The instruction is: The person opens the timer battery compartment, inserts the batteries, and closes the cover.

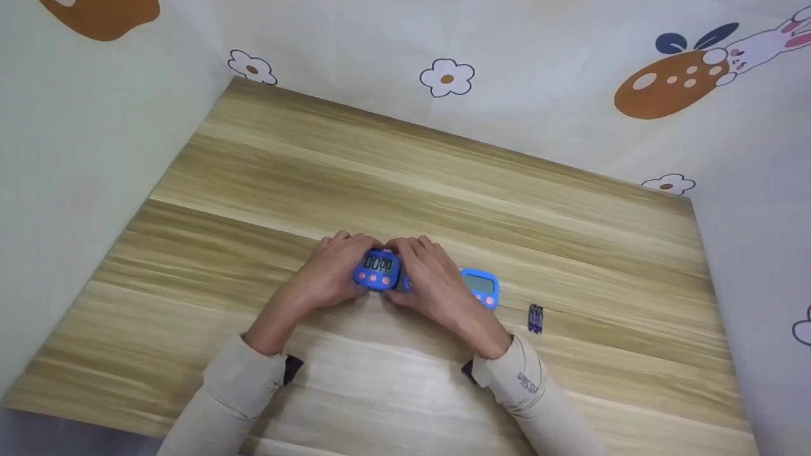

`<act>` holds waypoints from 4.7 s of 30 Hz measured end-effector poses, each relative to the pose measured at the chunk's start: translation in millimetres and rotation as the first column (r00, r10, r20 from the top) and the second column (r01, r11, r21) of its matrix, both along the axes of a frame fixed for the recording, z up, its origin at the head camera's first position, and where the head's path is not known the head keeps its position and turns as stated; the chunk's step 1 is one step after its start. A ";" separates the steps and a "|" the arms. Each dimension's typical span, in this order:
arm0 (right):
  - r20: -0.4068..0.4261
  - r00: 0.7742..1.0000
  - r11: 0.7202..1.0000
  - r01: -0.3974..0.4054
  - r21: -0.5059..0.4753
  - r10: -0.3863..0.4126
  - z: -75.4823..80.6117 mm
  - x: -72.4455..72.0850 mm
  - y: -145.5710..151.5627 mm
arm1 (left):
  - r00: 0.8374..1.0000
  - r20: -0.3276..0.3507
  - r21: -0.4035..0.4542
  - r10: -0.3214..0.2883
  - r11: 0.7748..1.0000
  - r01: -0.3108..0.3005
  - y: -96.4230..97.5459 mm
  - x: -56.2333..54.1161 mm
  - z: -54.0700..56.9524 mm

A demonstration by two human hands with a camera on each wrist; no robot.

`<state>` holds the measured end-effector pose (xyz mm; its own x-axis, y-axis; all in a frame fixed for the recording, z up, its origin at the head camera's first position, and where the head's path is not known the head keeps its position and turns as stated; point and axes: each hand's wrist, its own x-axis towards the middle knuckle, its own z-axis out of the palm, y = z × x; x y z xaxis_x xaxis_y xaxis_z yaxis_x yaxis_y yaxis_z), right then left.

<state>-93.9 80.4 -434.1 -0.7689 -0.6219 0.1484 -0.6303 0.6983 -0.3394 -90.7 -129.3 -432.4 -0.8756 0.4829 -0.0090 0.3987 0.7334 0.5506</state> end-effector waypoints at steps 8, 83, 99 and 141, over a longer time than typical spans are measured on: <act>0.032 0.994 0.994 0.107 0.017 -0.108 6.2 9.2 60.4 | 0.989 -0.096 -0.038 -0.115 0.993 0.112 36.4 -2.3 6.2; 0.085 0.994 0.921 0.102 -0.377 -0.075 60.6 13.8 173.1 | 0.907 0.178 0.756 -0.382 0.643 0.122 152.2 -26.5 38.9; 0.200 0.973 0.866 0.197 -0.460 -0.115 64.6 15.5 177.0 | 0.871 0.296 0.808 -0.392 0.589 -0.009 145.2 -24.7 46.6; 0.073 0.997 0.875 0.042 -0.482 -0.008 82.7 24.8 155.6 | 0.658 0.562 0.826 -0.502 0.292 -0.482 174.3 -8.3 34.0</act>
